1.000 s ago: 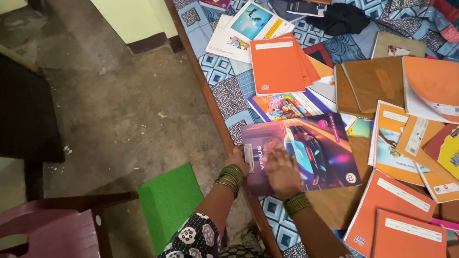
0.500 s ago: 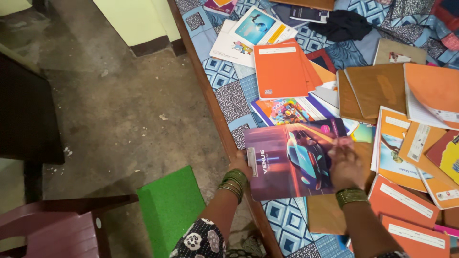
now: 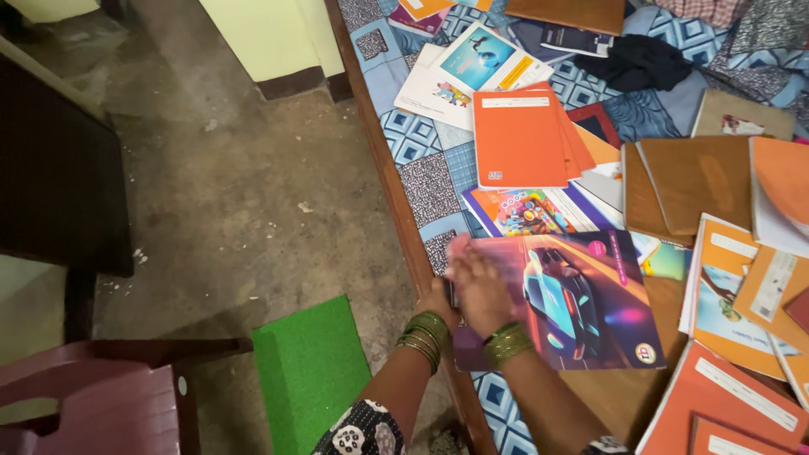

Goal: The person wipes down the interior of a wall shelf with a cloth and then organizes a large collection of notebooks and a brown folder on a bed.

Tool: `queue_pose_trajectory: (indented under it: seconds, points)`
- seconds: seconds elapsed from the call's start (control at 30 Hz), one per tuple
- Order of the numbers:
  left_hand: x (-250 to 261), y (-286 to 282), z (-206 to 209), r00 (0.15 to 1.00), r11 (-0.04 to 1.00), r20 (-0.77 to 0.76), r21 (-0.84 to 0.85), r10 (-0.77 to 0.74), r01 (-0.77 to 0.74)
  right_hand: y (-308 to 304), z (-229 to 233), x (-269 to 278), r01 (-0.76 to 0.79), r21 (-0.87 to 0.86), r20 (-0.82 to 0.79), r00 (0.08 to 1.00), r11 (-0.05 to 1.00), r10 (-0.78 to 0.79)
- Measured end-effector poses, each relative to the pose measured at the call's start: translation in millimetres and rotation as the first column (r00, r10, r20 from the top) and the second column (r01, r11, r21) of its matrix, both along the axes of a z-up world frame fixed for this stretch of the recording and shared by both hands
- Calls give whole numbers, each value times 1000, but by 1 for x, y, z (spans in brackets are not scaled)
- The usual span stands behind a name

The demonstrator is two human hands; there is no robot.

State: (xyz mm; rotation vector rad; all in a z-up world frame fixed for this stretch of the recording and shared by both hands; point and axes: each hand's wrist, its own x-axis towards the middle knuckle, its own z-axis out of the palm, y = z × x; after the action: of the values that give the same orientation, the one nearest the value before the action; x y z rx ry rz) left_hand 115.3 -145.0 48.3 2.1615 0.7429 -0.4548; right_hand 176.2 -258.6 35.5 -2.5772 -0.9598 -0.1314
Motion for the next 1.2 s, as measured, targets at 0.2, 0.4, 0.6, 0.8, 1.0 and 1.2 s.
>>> queue_pose_trajectory:
  seconds: [0.2, 0.4, 0.6, 0.8, 1.0, 1.2]
  points:
    - [0, 0, -2, 999, 1000, 45, -3, 3, -3, 1, 4, 6, 77, -120, -172, 980, 990, -97]
    - [1, 0, 19, 997, 1000, -73, -7, 7, -7, -43, -6, 46, 176, -189, -58, 980, 966, -190]
    - [1, -1, 31, 999, 1000, -38, -24, 6, -7, -114, -11, 78, 324, -198, 27, 945, 925, -325]
    - [6, -3, 54, 985, 998, -169, -52, 32, -41, -193, -30, 100, 437, -155, 73, 899, 886, -431]
    - [2, -3, 48, 994, 999, -106, -2, 38, -39, -250, -14, 89, 543, -148, 95, 840, 827, -535]
    - [1, -3, 16, 998, 999, -30, 22, 46, -46, -194, 51, 45, 807, 349, -646, 575, 476, -502]
